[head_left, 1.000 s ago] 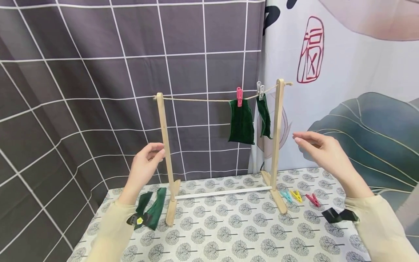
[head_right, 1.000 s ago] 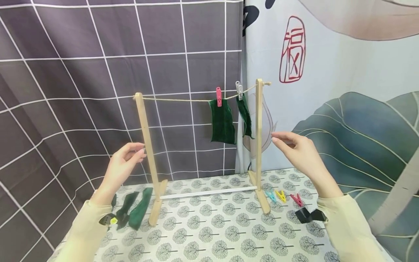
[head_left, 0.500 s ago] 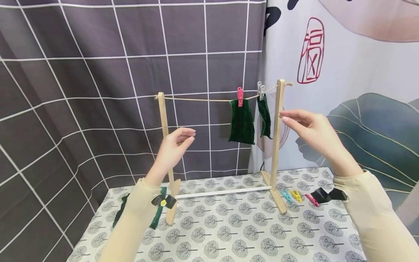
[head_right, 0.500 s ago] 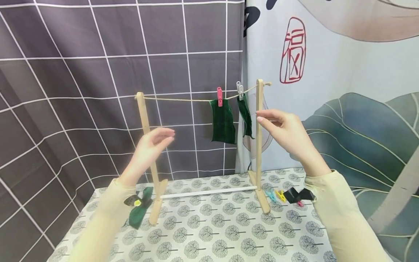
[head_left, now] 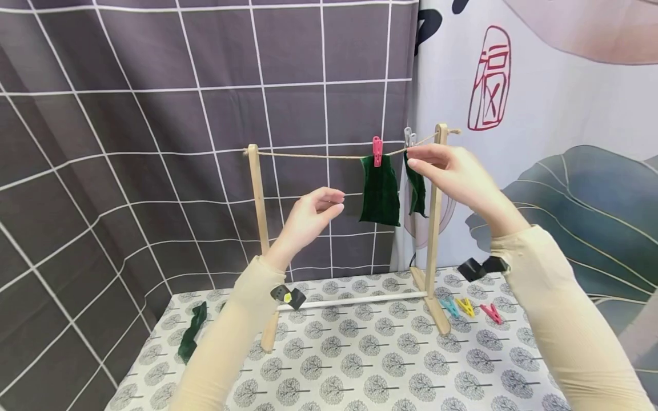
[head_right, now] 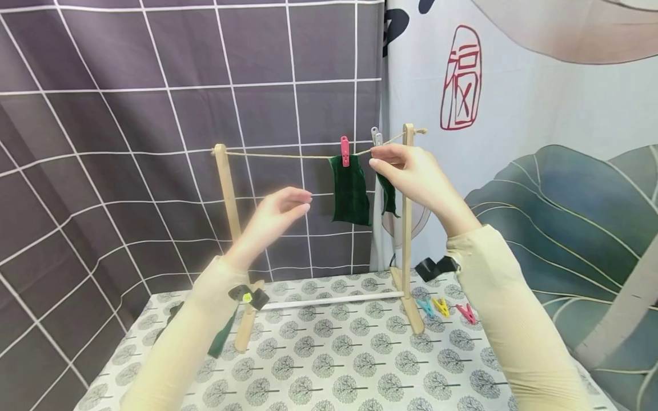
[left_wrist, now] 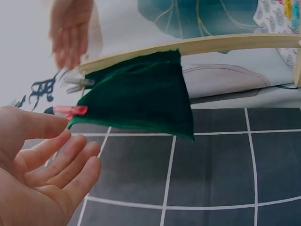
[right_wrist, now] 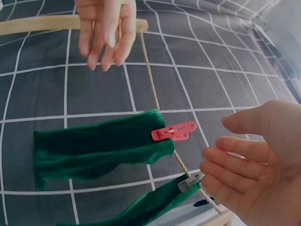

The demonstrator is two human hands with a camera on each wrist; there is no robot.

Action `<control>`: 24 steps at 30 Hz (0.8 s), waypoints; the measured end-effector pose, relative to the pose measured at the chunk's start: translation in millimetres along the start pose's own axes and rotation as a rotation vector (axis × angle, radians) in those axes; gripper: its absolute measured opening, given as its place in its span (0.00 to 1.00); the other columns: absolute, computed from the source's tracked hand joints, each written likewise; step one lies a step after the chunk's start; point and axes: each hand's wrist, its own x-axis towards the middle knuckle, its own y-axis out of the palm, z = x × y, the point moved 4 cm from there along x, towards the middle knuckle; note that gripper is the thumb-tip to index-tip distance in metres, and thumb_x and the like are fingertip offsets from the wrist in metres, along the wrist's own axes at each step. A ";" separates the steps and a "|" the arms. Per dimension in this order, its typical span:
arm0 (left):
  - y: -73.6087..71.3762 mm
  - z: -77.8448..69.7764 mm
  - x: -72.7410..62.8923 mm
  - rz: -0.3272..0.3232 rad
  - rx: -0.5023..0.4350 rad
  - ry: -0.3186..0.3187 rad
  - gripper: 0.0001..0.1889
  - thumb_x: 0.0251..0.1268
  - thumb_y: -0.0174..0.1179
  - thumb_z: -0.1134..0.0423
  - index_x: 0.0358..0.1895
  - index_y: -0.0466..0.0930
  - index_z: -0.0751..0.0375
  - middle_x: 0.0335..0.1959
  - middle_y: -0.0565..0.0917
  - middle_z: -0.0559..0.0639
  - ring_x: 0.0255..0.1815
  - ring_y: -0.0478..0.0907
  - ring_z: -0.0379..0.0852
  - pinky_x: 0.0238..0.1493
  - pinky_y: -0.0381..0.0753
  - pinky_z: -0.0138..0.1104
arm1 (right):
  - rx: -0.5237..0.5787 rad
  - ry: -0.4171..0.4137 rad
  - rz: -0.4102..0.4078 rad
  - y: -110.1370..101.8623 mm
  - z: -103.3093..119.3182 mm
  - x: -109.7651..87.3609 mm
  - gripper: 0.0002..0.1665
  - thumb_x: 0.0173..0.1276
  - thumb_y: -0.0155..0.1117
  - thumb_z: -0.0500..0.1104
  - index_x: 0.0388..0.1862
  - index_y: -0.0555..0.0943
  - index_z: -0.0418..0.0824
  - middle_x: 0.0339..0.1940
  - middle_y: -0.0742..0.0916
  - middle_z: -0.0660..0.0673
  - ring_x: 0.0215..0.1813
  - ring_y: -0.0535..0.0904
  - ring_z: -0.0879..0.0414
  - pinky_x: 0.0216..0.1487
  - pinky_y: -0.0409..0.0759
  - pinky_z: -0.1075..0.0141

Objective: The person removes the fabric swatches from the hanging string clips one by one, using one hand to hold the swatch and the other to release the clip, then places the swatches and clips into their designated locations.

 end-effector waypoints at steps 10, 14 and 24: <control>14.0 -1.7 22.8 -0.009 0.020 -0.014 0.14 0.72 0.62 0.63 0.57 0.81 0.61 0.53 0.86 0.54 0.53 0.83 0.50 0.56 0.80 0.42 | 0.072 0.052 0.055 10.4 7.5 31.6 0.29 0.78 0.58 0.49 0.72 0.72 0.37 0.70 0.78 0.38 0.70 0.73 0.44 0.71 0.67 0.47; 20.1 5.0 33.5 -0.020 -0.002 -0.057 0.14 0.72 0.62 0.63 0.57 0.82 0.61 0.53 0.86 0.54 0.54 0.83 0.49 0.57 0.78 0.41 | 0.072 0.068 0.071 16.8 9.8 41.7 0.31 0.78 0.57 0.49 0.74 0.69 0.37 0.71 0.76 0.37 0.72 0.71 0.43 0.71 0.66 0.47; 30.7 4.9 49.9 -0.038 -0.048 -0.075 0.16 0.72 0.62 0.61 0.58 0.81 0.64 0.55 0.85 0.56 0.55 0.82 0.50 0.59 0.78 0.39 | 0.094 0.125 0.089 21.0 9.9 63.3 0.32 0.78 0.56 0.50 0.75 0.68 0.35 0.72 0.75 0.36 0.73 0.70 0.42 0.72 0.65 0.46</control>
